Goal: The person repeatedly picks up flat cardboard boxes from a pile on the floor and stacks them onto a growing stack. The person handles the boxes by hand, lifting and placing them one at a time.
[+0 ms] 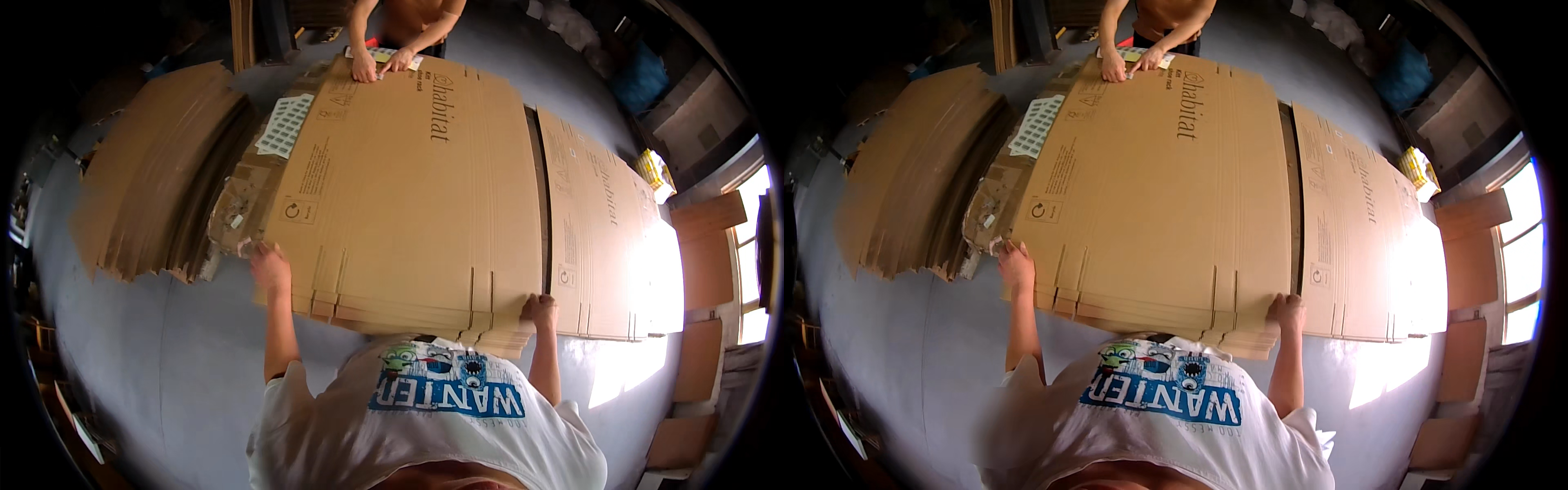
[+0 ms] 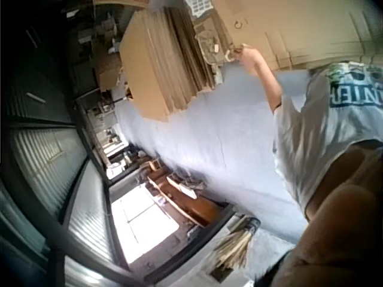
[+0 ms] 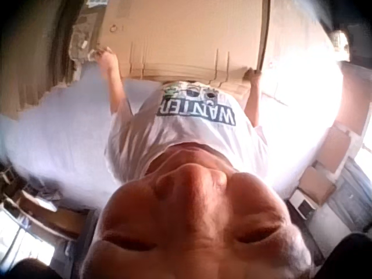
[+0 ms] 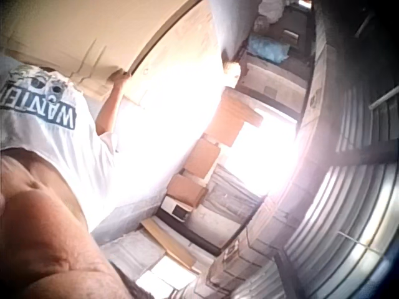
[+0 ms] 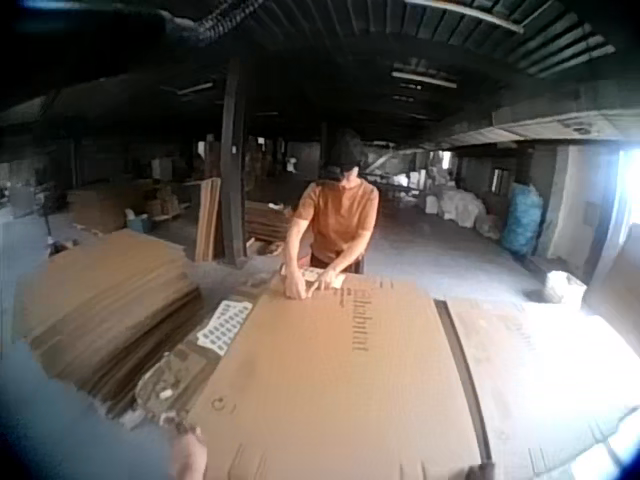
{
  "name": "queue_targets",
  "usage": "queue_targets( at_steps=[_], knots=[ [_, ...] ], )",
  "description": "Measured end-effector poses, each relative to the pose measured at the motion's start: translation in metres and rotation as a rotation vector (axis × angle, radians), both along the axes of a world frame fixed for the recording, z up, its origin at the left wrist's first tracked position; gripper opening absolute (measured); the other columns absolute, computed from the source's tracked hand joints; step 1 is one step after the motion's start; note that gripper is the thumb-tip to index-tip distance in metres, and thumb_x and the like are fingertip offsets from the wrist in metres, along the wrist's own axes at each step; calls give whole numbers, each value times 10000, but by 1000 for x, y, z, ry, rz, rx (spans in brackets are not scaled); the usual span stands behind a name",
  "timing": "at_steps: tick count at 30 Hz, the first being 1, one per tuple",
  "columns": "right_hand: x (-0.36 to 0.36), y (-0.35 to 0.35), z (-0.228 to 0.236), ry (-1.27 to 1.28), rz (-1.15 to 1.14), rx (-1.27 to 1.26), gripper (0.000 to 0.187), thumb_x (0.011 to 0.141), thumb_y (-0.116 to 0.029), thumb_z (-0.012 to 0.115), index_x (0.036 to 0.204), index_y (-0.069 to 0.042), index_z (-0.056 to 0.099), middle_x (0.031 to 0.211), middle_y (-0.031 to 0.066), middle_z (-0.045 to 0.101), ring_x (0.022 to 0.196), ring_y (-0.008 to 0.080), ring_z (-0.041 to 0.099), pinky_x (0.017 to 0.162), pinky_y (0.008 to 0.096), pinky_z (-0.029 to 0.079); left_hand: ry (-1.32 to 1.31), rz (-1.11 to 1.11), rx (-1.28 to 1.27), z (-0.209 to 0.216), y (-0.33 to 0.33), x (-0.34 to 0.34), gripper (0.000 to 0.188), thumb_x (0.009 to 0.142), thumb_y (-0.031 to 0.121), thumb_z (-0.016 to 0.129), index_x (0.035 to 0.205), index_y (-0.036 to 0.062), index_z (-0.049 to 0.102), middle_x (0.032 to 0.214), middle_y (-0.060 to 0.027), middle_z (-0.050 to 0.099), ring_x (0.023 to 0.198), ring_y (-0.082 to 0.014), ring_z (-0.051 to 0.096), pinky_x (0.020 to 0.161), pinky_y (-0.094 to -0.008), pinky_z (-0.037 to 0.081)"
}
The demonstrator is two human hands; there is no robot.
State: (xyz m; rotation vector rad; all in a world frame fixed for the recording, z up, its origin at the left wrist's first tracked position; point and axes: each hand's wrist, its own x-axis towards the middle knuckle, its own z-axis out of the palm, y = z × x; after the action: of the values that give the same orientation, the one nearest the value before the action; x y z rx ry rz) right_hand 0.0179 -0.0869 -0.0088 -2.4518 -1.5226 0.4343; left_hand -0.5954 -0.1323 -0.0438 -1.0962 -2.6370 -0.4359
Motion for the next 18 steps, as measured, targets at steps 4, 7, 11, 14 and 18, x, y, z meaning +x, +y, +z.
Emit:
queue_targets(
  at_steps=[4,7,11,14,18],
  knots=[
    [-10,14,11,-89,-62,-72,458,796,-413,583,906,24,667,924,265,633,882,386,627,778,463,497,-143,54,32,12,6,-9,338,856,308,576,1001,2,569,1016,-153,588,926,-326,576,751,-449,487],
    [-1,20,9,-57,-144,-83,505,775,-446,600,933,28,668,950,244,647,914,376,627,814,450,494,-183,71,-4,19,16,-19,316,849,291,582,928,-15,588,987,-175,590,943,-329,577,762,-448,495],
    [-1,20,5,-131,-127,-59,522,756,-460,624,923,33,664,938,237,653,918,376,626,814,453,491,-3,101,97,27,20,-23,339,861,296,559,932,-35,580,942,-224,593,921,-338,603,742,-441,515],
    [-6,14,-2,-243,-36,48,522,745,-459,642,903,38,653,917,238,654,910,373,628,803,460,491,-177,101,41,42,19,-21,404,883,337,521,1019,-42,536,931,-241,600,877,-348,624,707,-446,528],
    [-12,17,4,-99,-143,43,513,790,-443,655,932,45,580,890,242,623,832,358,636,693,433,531,-326,127,-148,39,19,-30,449,921,422,436,1075,6,502,934,-206,626,834,-347,629,672,-465,530]
  ],
)
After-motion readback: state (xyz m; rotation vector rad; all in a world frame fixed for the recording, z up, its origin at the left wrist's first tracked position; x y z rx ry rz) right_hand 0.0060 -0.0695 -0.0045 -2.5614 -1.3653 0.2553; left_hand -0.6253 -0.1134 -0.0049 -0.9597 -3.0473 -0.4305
